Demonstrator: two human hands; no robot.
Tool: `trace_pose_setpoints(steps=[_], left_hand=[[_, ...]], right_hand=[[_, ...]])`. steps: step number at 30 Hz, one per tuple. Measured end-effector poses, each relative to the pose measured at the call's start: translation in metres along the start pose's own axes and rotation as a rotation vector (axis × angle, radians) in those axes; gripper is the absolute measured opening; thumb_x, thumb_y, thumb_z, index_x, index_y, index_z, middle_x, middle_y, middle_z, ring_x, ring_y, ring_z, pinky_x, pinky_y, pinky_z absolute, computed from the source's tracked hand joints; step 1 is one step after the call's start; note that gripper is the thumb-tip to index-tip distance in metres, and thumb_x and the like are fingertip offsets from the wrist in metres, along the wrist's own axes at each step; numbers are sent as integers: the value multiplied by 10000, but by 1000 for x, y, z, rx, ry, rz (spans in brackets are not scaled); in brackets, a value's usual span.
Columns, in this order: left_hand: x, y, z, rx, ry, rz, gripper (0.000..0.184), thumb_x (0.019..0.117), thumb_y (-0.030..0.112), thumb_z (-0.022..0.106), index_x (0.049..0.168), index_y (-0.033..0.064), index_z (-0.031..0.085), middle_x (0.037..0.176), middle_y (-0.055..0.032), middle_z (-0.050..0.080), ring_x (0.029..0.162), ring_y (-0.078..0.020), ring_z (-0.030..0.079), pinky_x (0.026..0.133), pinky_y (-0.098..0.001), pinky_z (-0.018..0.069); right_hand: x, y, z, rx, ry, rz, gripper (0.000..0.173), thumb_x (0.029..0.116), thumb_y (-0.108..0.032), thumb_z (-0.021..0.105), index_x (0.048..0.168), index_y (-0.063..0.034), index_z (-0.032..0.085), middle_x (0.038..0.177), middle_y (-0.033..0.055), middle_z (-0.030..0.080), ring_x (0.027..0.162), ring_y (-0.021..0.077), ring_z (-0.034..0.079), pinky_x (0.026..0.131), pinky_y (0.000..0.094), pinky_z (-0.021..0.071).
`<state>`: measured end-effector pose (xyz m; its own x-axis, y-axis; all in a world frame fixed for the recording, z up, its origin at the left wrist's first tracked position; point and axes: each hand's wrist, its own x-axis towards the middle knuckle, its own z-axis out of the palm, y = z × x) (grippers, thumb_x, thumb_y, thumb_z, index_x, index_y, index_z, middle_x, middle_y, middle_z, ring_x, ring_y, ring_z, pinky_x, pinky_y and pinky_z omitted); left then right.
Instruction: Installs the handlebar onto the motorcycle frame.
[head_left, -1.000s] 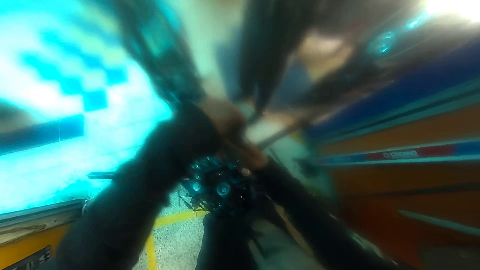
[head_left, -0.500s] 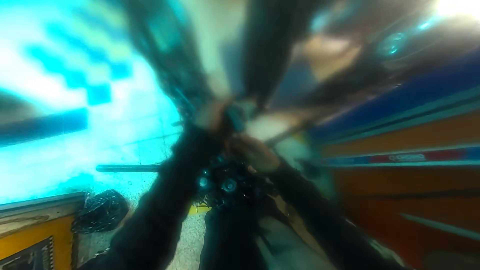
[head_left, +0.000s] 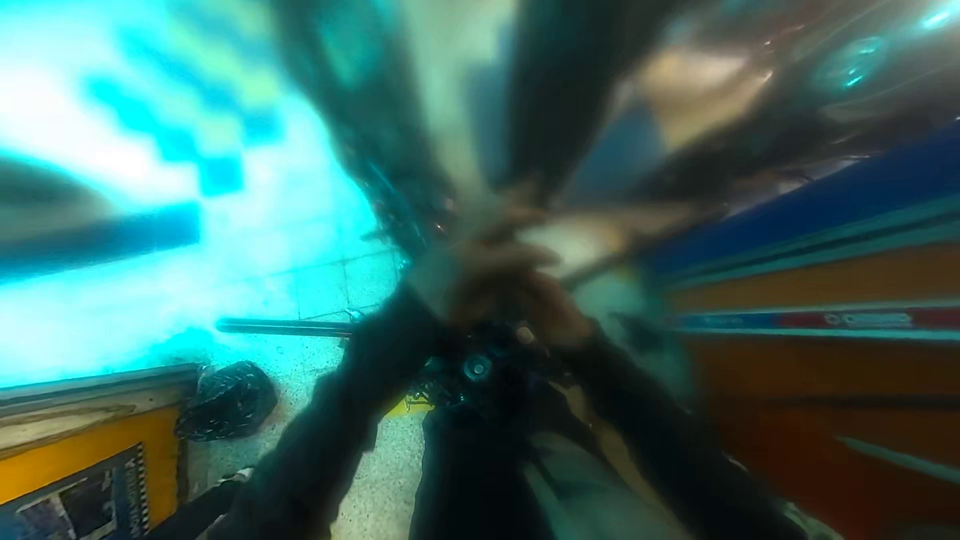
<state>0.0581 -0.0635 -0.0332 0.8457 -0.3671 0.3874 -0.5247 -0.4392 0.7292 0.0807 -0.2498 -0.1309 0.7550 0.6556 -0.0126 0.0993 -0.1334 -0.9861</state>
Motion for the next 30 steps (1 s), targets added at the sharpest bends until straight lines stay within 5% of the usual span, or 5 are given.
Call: trace_pose_setpoints(steps=[12,19,23,26,30], left_hand=[[-9,-46,40,-1291,535,-501,371,1106,320,367,1431,176,475,1234,-56,681,1095,-233,693,915,-399,602],[76,-36,-1,-1033,-275,-926,406,1121,285,309,1272,42,597,500,36,381,364,-80,436,376,-241,455],[89,-28,-19,-2,-540,-685,373,897,355,787,1125,79,682,760,-14,631,624,-112,593,589,-327,534],[61,-44,-9,722,-295,-246,359,747,433,766,843,97,681,586,-114,544,468,-323,551,379,-498,390],[73,-51,-2,620,-425,282,148,996,262,561,1041,157,655,775,-40,657,686,-245,667,569,-444,523]], right_hand=[[-4,11,7,-32,21,-16,231,1077,-185,493,1080,-38,671,863,-14,665,737,21,622,673,204,548],[6,1,-16,-140,-255,-19,283,1066,-243,487,1120,-46,684,863,-25,688,752,-13,633,715,190,547],[4,-1,-16,-143,-228,-69,210,1047,-146,542,1065,-14,705,862,2,703,762,-13,644,738,187,556],[2,-4,-10,-185,-167,-145,211,1028,-134,565,966,-1,716,818,23,695,736,9,639,722,195,544],[1,-4,-18,-124,-202,-46,216,1041,-176,548,1010,-29,703,820,-8,689,719,-13,628,687,190,536]])
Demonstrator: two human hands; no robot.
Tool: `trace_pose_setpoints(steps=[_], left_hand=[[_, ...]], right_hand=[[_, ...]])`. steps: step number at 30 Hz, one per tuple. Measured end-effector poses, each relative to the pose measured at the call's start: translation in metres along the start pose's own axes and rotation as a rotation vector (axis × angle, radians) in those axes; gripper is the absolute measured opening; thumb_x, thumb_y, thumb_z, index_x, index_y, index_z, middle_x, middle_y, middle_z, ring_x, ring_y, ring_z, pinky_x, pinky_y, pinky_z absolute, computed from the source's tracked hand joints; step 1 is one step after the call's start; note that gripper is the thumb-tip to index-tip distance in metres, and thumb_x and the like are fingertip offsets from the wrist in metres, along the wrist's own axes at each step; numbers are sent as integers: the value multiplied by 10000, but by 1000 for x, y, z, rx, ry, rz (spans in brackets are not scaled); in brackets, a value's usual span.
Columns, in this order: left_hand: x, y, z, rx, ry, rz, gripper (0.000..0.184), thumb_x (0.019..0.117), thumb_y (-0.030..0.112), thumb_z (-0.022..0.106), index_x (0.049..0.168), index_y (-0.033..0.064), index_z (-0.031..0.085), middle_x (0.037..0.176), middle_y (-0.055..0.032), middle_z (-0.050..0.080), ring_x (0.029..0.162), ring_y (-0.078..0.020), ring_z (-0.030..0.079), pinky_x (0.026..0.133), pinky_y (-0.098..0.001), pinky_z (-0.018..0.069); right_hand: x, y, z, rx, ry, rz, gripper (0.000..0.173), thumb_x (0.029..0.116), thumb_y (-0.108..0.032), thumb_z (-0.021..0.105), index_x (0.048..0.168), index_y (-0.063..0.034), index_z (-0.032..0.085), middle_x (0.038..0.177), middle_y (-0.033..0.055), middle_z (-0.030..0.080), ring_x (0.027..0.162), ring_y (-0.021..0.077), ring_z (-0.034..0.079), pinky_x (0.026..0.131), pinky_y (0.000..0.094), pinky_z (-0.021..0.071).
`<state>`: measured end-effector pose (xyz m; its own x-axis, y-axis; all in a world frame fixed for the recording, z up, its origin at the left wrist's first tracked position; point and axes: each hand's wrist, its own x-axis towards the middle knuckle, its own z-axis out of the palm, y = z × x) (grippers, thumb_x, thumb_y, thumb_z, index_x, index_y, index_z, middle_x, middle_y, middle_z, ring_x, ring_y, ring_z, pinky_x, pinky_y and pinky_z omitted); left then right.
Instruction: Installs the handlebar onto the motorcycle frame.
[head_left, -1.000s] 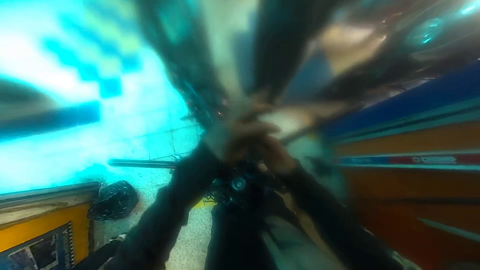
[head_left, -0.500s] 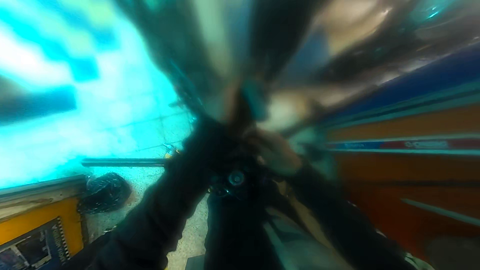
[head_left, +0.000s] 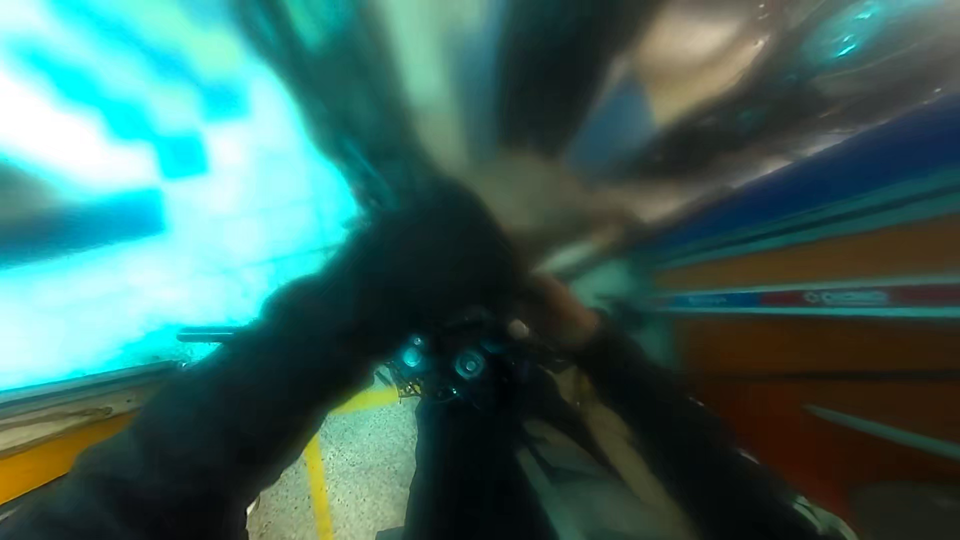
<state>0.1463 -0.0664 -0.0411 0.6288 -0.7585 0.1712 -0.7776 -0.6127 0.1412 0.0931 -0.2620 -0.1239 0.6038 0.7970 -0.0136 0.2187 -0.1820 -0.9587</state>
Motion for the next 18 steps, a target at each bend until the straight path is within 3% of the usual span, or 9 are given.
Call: trace_pose_setpoints(steps=[1,3,5,7,8,10,12,15,18], left_hand=[[4,1,-1,-13,12,113,166,1038,245,515,1084,166,654,864,-43,700,787,-248,693,675,-455,541],[2,12,2,85,146,118,179,1061,222,496,1067,148,658,857,-71,680,806,-276,659,765,-482,486],[-11,46,12,224,300,-183,202,1028,231,563,1154,133,687,961,-117,692,934,-328,659,923,-543,482],[-19,83,23,118,417,-540,351,945,260,675,1280,155,682,1226,-133,687,1237,-363,598,1137,-607,368],[-22,88,30,-27,546,-577,355,864,261,761,1189,130,710,1222,-139,680,1278,-361,569,1174,-639,302],[-26,79,37,-385,803,-436,232,777,199,844,860,59,678,1086,-160,670,1234,-338,582,1179,-594,317],[-32,66,40,-663,924,-269,279,804,208,852,750,80,610,1164,-175,634,1292,-338,542,1131,-515,428],[-39,72,49,-891,1049,-252,185,863,320,813,863,181,691,1420,-120,556,1441,-323,411,1181,-496,391],[-30,89,66,-1076,1306,-376,332,908,402,759,1104,140,704,1495,-152,534,1400,-327,488,1136,-483,452]], right_hand=[[-1,1,-2,12,-17,18,227,1048,-203,539,1027,-39,696,814,-17,681,701,-14,618,665,190,530],[-1,1,-3,6,-3,21,223,1052,-206,539,1029,-51,697,812,-23,678,704,-13,621,670,192,534],[-3,3,3,-23,81,-12,187,1022,-158,564,973,-42,702,796,-17,669,714,-14,621,683,188,537],[-1,29,14,-32,195,-104,137,947,-117,620,949,-23,721,804,45,700,727,69,667,682,277,576],[0,38,17,-40,193,-122,151,949,-118,639,1020,-12,721,882,79,715,809,114,683,762,324,586],[-2,25,14,-72,174,-89,145,949,-101,639,1036,-8,708,893,78,709,824,102,681,776,303,579],[-3,-10,5,-85,121,3,137,980,-75,612,1037,8,704,864,67,697,780,64,656,753,252,556],[-3,-21,3,-92,112,8,153,998,-65,601,1056,11,720,865,88,714,767,93,672,749,289,571],[-2,-13,4,-84,72,60,186,1039,-137,564,1023,-1,691,841,69,683,746,98,650,729,298,559]])
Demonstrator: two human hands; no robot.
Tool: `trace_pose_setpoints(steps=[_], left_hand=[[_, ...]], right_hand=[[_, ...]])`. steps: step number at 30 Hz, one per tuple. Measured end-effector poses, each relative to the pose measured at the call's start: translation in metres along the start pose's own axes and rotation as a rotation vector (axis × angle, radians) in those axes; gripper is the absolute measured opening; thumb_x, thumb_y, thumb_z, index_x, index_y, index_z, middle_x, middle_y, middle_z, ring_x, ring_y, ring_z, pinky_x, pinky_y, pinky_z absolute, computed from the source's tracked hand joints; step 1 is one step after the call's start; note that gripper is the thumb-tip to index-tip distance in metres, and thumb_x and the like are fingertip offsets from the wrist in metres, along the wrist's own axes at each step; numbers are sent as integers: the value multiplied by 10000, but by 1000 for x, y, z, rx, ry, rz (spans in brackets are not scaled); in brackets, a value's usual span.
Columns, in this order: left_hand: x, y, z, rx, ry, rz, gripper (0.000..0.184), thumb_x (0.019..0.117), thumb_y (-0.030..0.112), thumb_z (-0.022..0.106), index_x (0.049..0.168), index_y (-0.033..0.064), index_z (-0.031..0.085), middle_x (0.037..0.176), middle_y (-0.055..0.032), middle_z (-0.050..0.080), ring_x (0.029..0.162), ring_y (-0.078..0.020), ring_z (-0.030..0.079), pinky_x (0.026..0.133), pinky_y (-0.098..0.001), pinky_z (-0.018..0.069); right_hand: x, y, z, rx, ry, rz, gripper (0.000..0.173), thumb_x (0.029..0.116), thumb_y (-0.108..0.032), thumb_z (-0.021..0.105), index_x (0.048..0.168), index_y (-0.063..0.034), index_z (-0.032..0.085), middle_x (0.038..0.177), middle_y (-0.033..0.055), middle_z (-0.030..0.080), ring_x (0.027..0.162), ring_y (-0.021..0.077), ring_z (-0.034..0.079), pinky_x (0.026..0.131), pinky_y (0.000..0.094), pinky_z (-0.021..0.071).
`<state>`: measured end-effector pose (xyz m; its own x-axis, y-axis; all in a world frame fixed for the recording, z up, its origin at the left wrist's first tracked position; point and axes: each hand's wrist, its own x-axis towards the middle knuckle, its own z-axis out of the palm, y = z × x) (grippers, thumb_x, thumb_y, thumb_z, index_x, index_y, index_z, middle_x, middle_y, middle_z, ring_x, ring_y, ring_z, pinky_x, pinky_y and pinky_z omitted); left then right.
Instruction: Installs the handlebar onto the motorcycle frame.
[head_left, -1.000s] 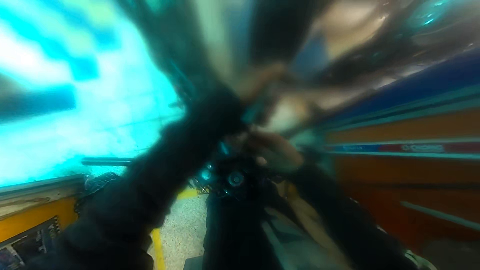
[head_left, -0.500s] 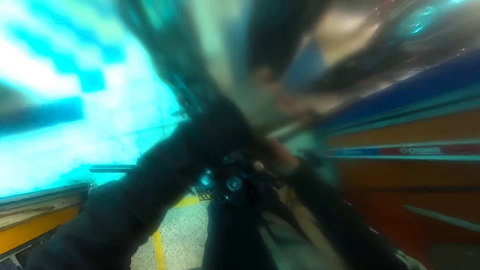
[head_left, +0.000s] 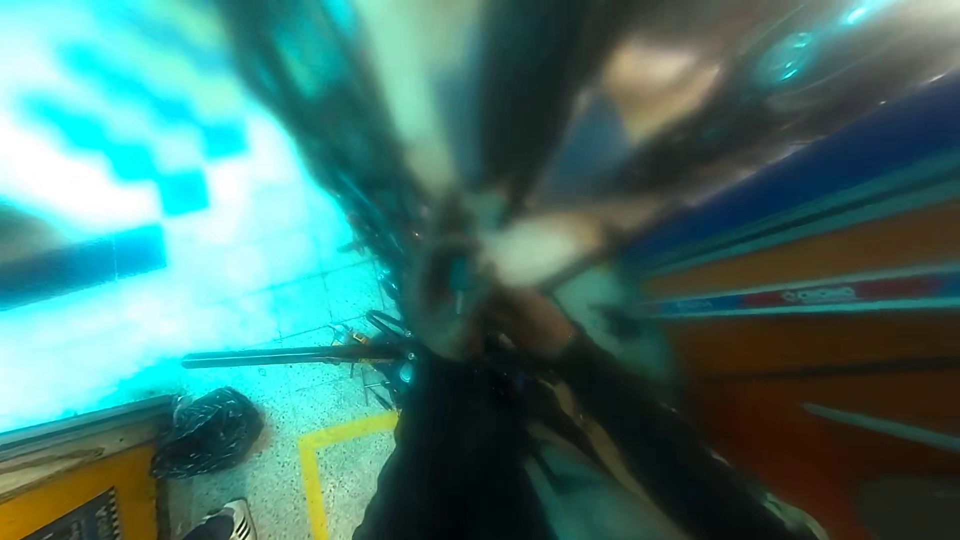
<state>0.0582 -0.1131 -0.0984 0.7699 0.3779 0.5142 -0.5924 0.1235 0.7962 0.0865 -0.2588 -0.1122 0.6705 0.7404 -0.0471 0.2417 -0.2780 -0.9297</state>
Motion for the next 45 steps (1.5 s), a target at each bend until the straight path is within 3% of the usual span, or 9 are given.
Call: trace_pose_setpoints(steps=[4,10,12,16,20,24,30,37,45], left_hand=[[3,-2,5,-95,67,-92,434,1011,403,623,1289,70,628,1419,-148,595,1237,-293,628,966,-463,586],[27,-6,1,-548,139,-565,690,1044,602,143,838,194,659,1118,-80,754,839,-187,724,501,-265,498],[33,-11,-7,-634,75,-656,637,1035,613,238,838,208,688,1086,-76,760,930,-209,738,559,-295,559],[45,25,-31,-411,57,-680,407,1094,374,345,1247,121,624,1227,-142,697,1071,-288,703,887,-435,602],[69,83,-67,401,164,-290,415,942,29,652,1346,-6,563,1250,-101,669,1099,-204,685,912,-392,615],[74,98,-82,1404,-273,7,518,870,212,714,1369,94,637,1371,-178,619,1333,-361,536,1137,-554,390],[58,65,-103,1296,-489,-73,230,1001,188,623,1187,104,729,1216,-108,687,1227,-288,605,1104,-479,444],[42,46,-117,746,-241,-39,144,945,152,691,991,20,725,1281,-162,691,1356,-346,552,1121,-477,491],[34,51,-50,1398,179,-357,401,1016,239,560,1350,27,622,1465,-239,541,1308,-353,584,1056,-490,492]], right_hand=[[2,11,-2,-1,-26,-21,210,1051,-169,559,1060,-6,691,862,85,706,764,130,683,748,342,585],[-3,4,-4,-15,-11,-23,227,1049,-147,548,1175,-27,693,983,69,726,871,93,686,832,316,574],[-5,6,-6,-25,-17,-43,246,1051,-148,541,1194,-23,697,1022,72,730,916,94,690,870,316,573],[4,-9,1,37,113,-14,217,1061,-190,540,1110,-70,715,905,9,724,788,62,683,756,288,590],[43,-40,16,78,92,-88,242,1048,-179,561,1188,-42,702,986,44,745,850,103,713,798,339,619],[79,-42,62,122,21,-103,199,1012,-102,613,1142,12,710,974,101,754,861,134,733,840,354,617],[83,-8,92,98,-9,-71,174,1011,-122,616,1099,-22,728,977,102,740,894,149,709,864,391,586],[80,0,93,21,-10,-66,185,1002,-142,633,1092,-18,736,985,126,749,909,207,726,881,443,585],[64,-20,93,58,94,-113,150,978,-42,622,1040,39,732,886,186,726,797,267,713,779,465,576]])
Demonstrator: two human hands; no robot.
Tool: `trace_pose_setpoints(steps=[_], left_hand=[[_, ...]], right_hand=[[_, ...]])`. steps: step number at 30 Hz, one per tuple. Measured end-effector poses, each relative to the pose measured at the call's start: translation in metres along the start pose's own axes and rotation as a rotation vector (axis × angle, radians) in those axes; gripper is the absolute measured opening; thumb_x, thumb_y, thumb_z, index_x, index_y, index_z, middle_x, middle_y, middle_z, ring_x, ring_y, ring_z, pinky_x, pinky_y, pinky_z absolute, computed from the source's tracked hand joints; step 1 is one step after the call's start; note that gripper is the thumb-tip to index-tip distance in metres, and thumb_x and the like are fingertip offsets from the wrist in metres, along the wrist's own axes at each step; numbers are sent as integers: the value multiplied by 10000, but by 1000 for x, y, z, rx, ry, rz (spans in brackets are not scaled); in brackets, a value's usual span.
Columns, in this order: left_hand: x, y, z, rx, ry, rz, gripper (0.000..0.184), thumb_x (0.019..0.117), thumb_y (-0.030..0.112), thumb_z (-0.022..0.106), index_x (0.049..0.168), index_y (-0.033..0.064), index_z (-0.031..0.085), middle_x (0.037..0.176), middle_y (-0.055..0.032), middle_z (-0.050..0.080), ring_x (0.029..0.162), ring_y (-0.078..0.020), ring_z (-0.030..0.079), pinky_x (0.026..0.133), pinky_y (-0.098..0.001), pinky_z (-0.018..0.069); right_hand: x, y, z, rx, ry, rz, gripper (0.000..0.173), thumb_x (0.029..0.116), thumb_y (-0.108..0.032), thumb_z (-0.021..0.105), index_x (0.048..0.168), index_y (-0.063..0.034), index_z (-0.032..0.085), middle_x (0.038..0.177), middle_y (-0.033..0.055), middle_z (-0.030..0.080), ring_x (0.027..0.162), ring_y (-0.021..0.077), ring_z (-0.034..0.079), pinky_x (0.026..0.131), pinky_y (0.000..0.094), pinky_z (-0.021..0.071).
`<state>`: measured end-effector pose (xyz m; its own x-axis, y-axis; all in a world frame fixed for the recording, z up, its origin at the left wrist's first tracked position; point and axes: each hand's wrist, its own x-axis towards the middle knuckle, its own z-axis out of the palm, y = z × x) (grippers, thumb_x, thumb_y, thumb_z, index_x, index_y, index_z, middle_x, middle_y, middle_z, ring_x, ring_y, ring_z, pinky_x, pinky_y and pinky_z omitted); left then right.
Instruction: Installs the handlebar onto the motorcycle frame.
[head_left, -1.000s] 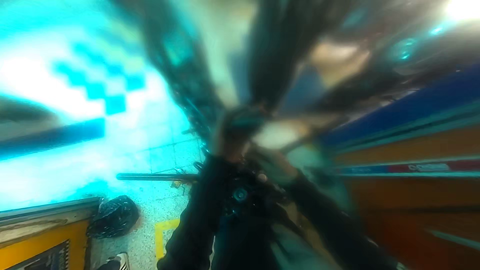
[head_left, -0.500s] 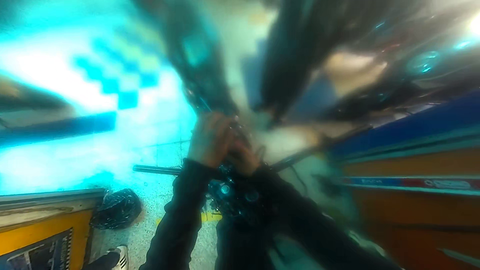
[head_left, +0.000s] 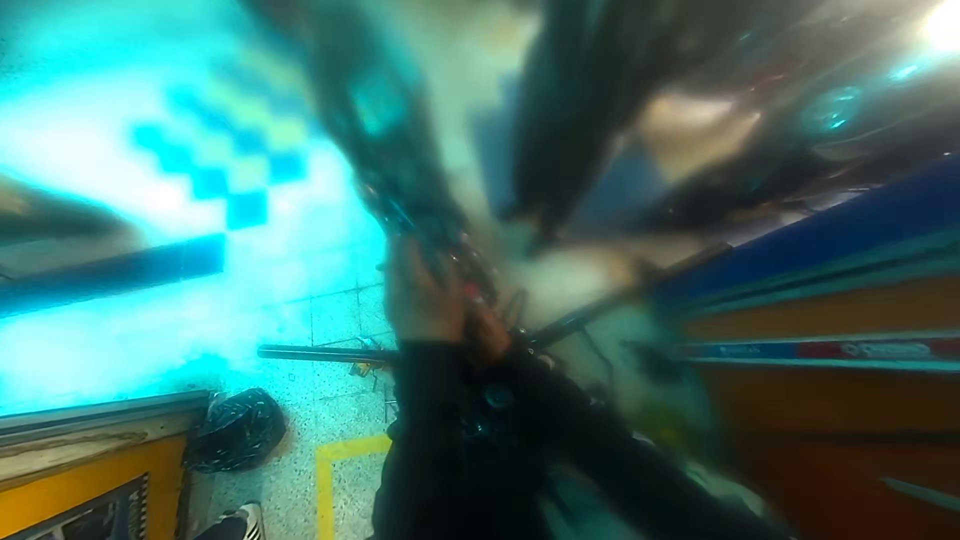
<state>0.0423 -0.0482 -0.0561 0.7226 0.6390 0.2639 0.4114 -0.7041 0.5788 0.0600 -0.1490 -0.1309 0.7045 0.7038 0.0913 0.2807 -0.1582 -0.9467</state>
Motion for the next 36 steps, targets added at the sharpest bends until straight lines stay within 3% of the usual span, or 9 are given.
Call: trace_pose_setpoints(steps=[7,11,15,18,21,25,29,33,36], left_hand=[[18,-58,8,-1094,-387,83,342,1035,161,507,1289,-15,656,1338,-174,657,866,-222,723,775,-410,628],[62,-79,-15,-1140,-939,126,465,976,277,630,1362,17,627,1403,-179,608,1050,-275,698,921,-450,597],[35,2,-51,174,-489,289,368,1007,140,615,1373,117,655,1209,-136,725,1130,-295,689,971,-545,532],[-10,26,-3,431,-132,345,557,875,289,726,1368,56,616,1293,-199,647,1276,-423,560,1132,-700,274],[-1,7,19,172,21,375,492,764,466,805,1116,133,721,1046,-88,700,1077,-324,612,1055,-600,334],[30,-53,0,-724,-297,617,351,701,336,922,793,158,634,851,46,635,911,-94,602,882,-296,499],[71,-91,0,-1067,-733,743,305,720,278,920,855,235,649,994,85,688,1208,-138,588,1185,-444,364],[12,-58,8,-982,-131,364,328,937,195,682,1181,-20,638,1331,-174,642,1273,-299,602,1055,-453,530],[-18,-32,31,-1071,301,107,339,1052,176,420,1208,-43,627,1283,-184,674,1197,-278,654,999,-434,559]], right_hand=[[-2,29,3,-13,-99,-47,200,1017,-140,610,1121,-14,726,969,127,755,884,218,735,851,450,593],[-3,27,3,-31,-141,-38,213,1033,-173,593,1106,-28,732,958,116,750,871,211,728,843,456,589],[-3,20,-2,23,-108,-12,203,1024,-120,602,1084,18,738,959,148,757,866,224,738,842,434,590],[-7,8,-6,126,-89,289,279,1034,-21,518,1241,128,631,1165,240,691,1066,240,666,995,364,501],[-6,10,-7,31,-106,215,252,991,-15,572,1177,127,665,1107,258,706,1034,300,688,967,437,525],[-5,17,-1,-78,-109,-35,208,1012,-143,620,1116,-1,731,944,144,759,863,255,742,845,480,592],[-3,32,8,-35,-129,4,229,1037,-195,589,1097,-20,725,933,122,746,849,217,724,831,462,586],[0,33,10,-72,-102,68,221,1012,-195,627,1114,-30,733,978,146,750,907,260,733,875,500,579],[0,37,11,-71,-87,-5,206,995,-167,632,1093,-21,738,938,145,750,858,254,735,832,494,592]])
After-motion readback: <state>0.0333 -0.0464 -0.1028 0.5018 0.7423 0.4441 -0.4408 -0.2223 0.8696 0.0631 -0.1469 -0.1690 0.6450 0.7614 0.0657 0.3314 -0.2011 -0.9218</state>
